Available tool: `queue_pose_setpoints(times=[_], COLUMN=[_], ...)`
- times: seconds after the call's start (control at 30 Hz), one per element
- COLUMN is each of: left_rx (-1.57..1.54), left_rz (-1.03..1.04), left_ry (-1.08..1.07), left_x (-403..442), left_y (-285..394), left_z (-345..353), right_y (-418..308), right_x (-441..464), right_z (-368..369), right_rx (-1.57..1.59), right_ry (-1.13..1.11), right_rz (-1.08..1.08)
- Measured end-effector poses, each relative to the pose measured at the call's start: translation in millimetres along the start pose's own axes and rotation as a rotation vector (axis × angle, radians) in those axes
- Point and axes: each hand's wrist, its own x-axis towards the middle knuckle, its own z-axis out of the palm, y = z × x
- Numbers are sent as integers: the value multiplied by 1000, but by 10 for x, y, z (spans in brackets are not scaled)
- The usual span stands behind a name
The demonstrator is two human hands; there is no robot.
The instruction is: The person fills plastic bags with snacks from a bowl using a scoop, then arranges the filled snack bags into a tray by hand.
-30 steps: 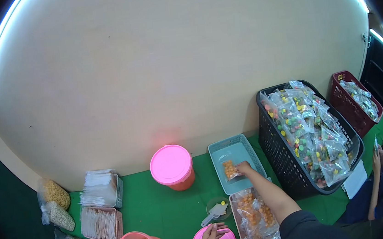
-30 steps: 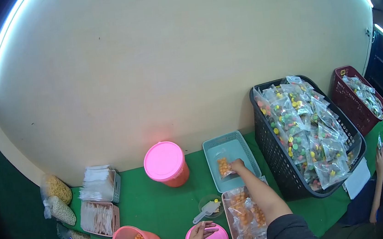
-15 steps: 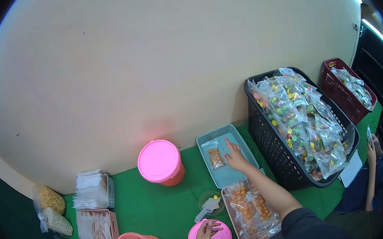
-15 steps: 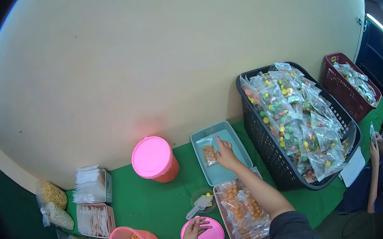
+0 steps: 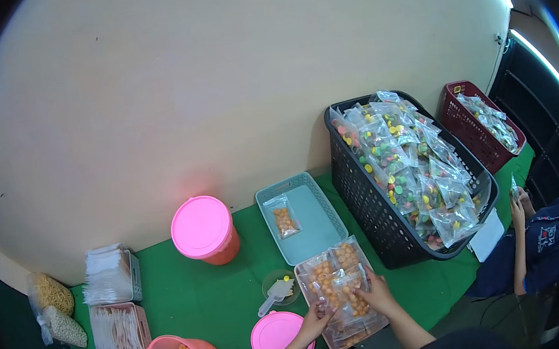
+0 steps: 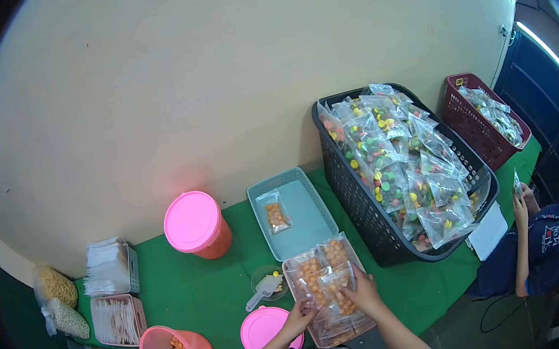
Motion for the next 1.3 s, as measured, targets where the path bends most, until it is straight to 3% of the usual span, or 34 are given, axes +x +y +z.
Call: queue_pose_setpoints(times=[0.07, 0.13, 0.17, 0.23, 0.37, 0.43, 0.57, 0.63, 0.67, 0.7, 0.73, 0.77, 0.8, 0.83, 0.9, 0.97, 1.0, 1.07, 1.17, 1.2, 1.27, 1.3], left_rx=[57, -63, -60, 250, 235, 410, 371, 90, 246, 248, 538, 828, 1071, 1069, 1397, 1441, 1488, 1500, 1548, 1582, 1609, 1638], left_rz=[-3, 227, 228, 40, 184, 303, 292, 273, 353, 354, 370, 379, 573, 564, 659, 722, 784, 764, 786, 831, 800, 775], left_ry=[41, 172, 173, 19, 13, 155, 113, -27, 38, 40, 84, 130, 246, 248, 274, 253, 231, 230, 252, 270, 243, 214], left_x=[104, 162, 178, 122, 139, 64, -214, -264, -351, -427, -492, -529, -548, -561, -571, -563, -555, -553, -441, -385, -251, -161], left_y=[-88, -160, -192, -36, -192, -126, 539, 814, 1068, 1297, 1506, 1636, 1681, 1746, 1909, 1970, 2012, 2143, 2176, 2155, 2222, 2281], left_z=[99, 170, 137, 72, 128, 142, 42, -80, -130, -204, -288, -348, -373, -360, -311, -262, -259, -285, -376, -411, -480, -527], right_y=[-199, -208, -69, 157, 35, -254, -406, -639, -826, -1058, -1238, -1348, -1438, -1514, -1767, -1841, -1752, -1559, -1594, -1598, -1632, -1667], right_x=[-39, -29, 27, 79, 14, -32, -86, -84, -92, -111, -132, -157, -192, -243, -247, -93, 34, 311, 529, 574, 691, 767], right_z=[-3, 10, 122, 335, 282, 32, -119, -329, -449, -577, -708, -836, -952, -1048, -968, -793, -673, -400, -394, -330, -136, -48], right_rx=[96, 281, 284, 760, 499, 889, 1088, 1017, 1018, 741, 446, 448, 183, -91, -259, -571, -573, -444, -365, -364, -438, -442], right_ry=[25, 10, 11, -147, -71, -225, -383, -349, -349, -18, 303, 300, 301, 292, 209, -45, -41, -216, -364, -368, 9, 9], right_rz=[55, 170, 169, 203, 123, 261, 273, 177, 176, -48, -265, -271, -565, -846, -895, -852, -856, -659, -638, -641, -856, -860])
